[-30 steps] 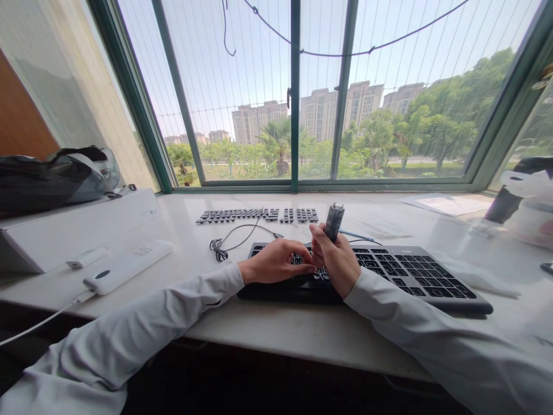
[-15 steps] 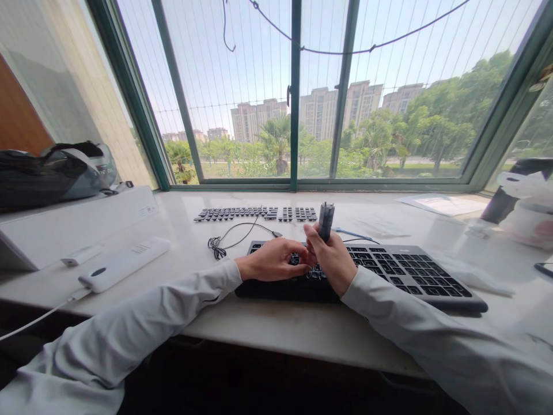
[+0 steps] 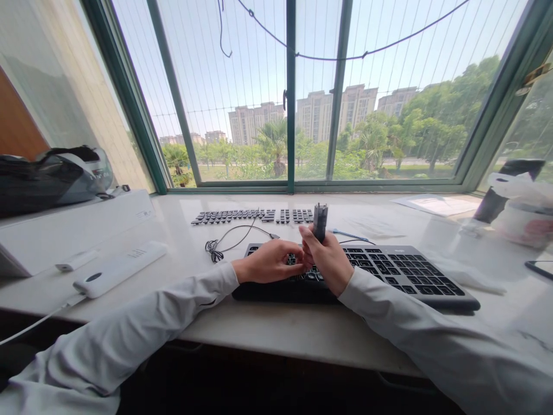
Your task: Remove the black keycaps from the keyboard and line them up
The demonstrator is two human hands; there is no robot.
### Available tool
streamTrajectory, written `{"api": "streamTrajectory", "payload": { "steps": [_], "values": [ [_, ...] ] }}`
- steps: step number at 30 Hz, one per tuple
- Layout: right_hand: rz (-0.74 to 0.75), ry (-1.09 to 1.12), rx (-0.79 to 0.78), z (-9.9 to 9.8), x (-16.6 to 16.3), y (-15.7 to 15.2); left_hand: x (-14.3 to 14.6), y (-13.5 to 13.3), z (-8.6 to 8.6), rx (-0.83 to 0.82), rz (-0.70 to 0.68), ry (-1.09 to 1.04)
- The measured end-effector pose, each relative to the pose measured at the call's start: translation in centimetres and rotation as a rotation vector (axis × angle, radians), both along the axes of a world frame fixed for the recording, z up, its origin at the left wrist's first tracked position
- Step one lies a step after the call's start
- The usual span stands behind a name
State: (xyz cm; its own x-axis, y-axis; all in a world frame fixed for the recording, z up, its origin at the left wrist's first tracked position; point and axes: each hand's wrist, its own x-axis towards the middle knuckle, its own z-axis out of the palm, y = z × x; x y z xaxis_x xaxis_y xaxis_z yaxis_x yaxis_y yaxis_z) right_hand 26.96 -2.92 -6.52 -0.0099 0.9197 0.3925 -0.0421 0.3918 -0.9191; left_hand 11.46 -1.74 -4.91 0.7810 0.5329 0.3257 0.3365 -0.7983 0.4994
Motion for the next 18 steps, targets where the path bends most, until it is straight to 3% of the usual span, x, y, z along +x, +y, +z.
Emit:
{"api": "streamTrajectory", "payload": {
  "steps": [12,18],
  "values": [
    [-0.015,-0.081,-0.037,0.2,-0.2,0.1,-0.1,0.7,-0.7,-0.024,-0.067,-0.056],
    [-0.023,-0.004,-0.082,-0.3,-0.8,0.9,-0.3,1.0,-0.5,-0.012,-0.066,-0.026]
  ]
}}
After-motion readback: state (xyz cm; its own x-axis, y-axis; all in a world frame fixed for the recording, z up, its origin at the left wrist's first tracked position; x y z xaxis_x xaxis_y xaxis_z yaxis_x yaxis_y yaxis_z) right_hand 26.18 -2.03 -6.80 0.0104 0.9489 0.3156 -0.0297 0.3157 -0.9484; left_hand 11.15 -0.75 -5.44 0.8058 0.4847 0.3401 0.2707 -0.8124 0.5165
